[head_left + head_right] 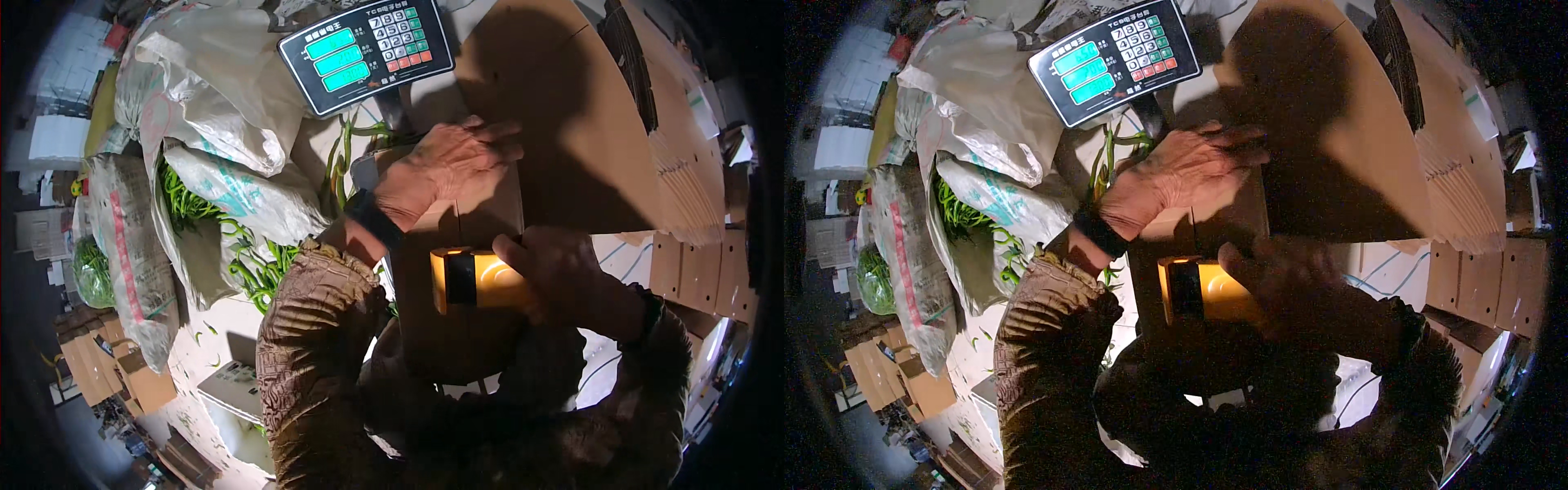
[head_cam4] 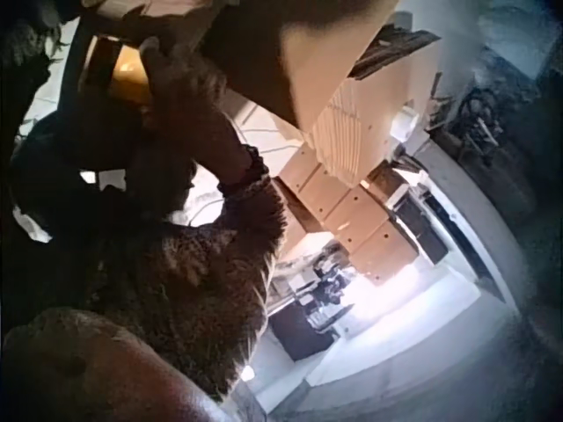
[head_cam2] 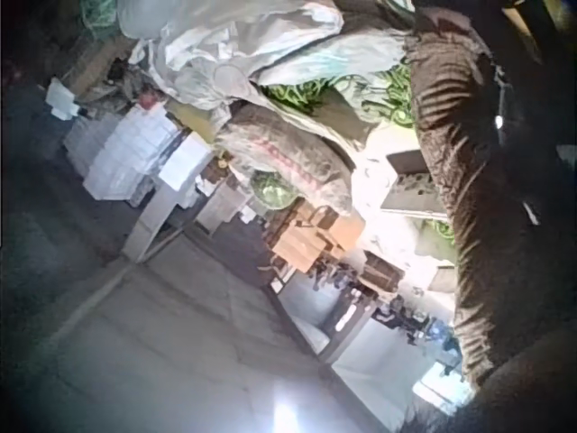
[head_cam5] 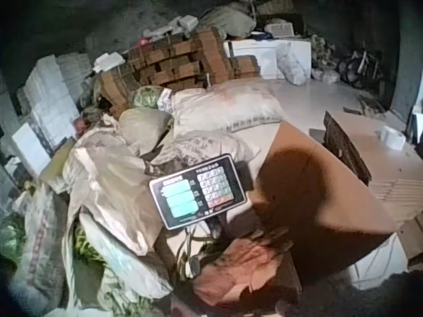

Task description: Packing green peppers into cardboard boxes using bubble wrap and a scale.

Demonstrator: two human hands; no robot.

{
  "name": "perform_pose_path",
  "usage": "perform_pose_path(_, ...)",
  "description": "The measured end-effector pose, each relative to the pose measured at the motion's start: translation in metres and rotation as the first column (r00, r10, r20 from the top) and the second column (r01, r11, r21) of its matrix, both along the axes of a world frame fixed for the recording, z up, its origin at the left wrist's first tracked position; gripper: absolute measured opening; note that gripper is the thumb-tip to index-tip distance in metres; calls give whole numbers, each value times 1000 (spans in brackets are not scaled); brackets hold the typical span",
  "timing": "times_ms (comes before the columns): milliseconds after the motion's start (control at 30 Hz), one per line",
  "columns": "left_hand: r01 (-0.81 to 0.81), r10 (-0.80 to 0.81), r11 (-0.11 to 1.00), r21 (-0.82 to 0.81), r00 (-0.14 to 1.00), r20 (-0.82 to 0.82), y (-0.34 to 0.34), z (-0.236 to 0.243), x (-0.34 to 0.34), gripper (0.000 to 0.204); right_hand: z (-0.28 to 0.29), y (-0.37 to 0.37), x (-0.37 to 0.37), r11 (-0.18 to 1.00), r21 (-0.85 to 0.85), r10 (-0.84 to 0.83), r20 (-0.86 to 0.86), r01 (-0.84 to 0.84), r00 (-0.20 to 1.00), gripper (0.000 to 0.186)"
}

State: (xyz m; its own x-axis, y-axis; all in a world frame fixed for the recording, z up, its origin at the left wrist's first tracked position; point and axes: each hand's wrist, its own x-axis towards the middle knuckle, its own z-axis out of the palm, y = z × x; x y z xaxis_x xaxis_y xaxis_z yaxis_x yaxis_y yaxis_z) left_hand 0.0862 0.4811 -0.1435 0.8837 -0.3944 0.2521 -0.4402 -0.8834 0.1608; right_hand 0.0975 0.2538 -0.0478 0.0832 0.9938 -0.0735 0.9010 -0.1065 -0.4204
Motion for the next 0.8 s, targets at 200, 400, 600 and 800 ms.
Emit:
perform_pose_path(200, -127, 129, 992, 20, 984, -122, -22, 6, -1, 37, -4, -4, 10, 999, -15, 36, 7, -36, 999, 83)
perform_pose_path(400, -104, 120, 981, -162, 988, 97, -14, -12, -11, 31, -19, -54, 36, 989, -144, -22, 79, 33, 997, 76)
perform_pose_path(600, -152, 156, 956, -252, 988, -8, -22, -10, -7, 29, -62, -143, 70, 994, -29, -97, 193, 105, 976, 78)
perform_pose_path(800, -138, 149, 972, -193, 988, 42, -10, 1, -23, 28, -145, -139, 71, 983, -46, -180, 18, 180, 984, 89)
